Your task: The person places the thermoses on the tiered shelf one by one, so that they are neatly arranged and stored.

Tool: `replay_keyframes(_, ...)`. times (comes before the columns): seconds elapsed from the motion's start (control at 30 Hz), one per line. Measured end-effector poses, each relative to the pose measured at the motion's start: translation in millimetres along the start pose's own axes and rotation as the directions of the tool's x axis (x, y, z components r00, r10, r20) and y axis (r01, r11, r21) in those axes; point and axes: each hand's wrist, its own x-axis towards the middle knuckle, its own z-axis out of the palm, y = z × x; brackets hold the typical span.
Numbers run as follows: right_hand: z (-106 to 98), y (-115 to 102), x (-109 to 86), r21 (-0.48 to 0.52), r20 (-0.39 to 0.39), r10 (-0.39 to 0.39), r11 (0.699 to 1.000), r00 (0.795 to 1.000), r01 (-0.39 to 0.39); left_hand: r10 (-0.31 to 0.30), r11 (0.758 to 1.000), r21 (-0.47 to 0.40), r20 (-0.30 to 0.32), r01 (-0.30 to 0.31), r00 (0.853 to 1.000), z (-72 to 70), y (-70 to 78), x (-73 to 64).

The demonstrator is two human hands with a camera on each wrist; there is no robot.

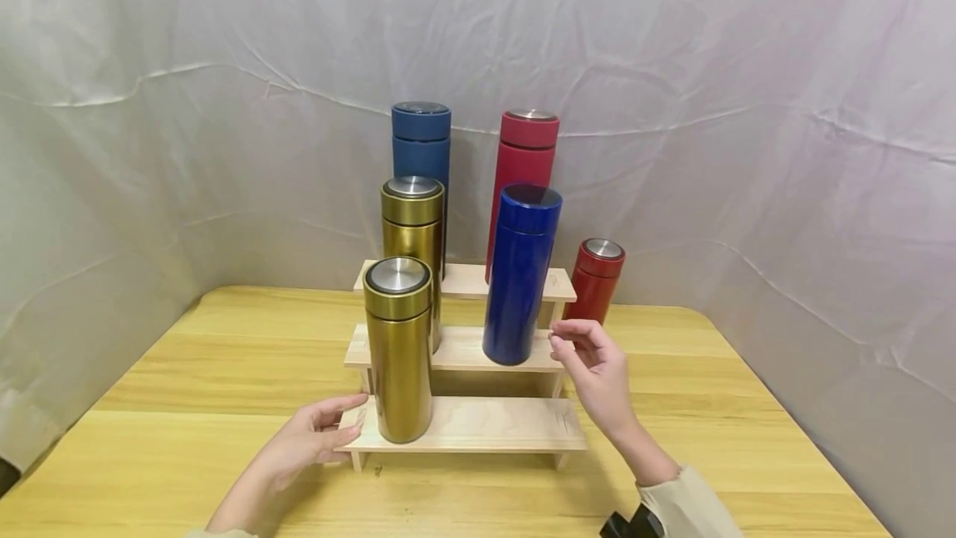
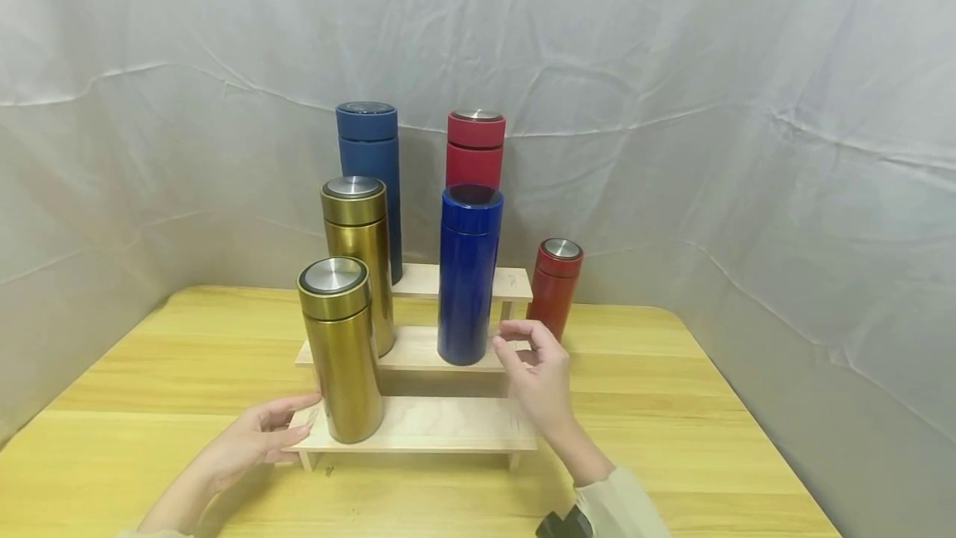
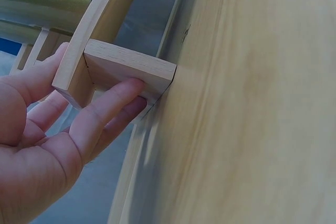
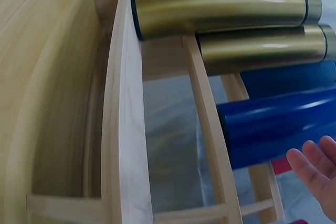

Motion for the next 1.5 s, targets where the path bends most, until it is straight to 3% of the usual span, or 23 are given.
replay_keyframes(0.37,-24.6,11.9,5.2,-0.167,-0.132,0.051,0.983,0.990,-0.073,0.009,1.000,-0.007,0.012,-0.009,1.000,-0.3,-0.6,0.5)
replay_keyframes(0.6,-31.4,7.2,15.7,-0.322,-0.202,0.047,0.940,0.978,-0.112,0.010,1.000,0.005,0.009,-0.010,1.000,-0.9,-0.2,0.4)
replay_keyframes(0.87,-55.7,44.5,23.7,-0.446,-0.267,0.042,0.880,0.963,-0.162,0.006,1.000,0.013,0.003,-0.006,1.000,-1.6,0.4,0.1)
replay_keyframes(1.1,-66.1,61.0,31.9,-0.471,-0.304,0.067,0.857,0.950,-0.211,0.004,1.000,0.012,-0.001,-0.004,1.000,-1.5,-0.1,-0.1)
replay_keyframes(1.5,-71.1,70.0,47.9,-0.465,-0.355,0.153,0.827,0.922,-0.316,0.009,1.000,-0.001,0.006,-0.009,1.000,-0.5,-1.5,0.5)
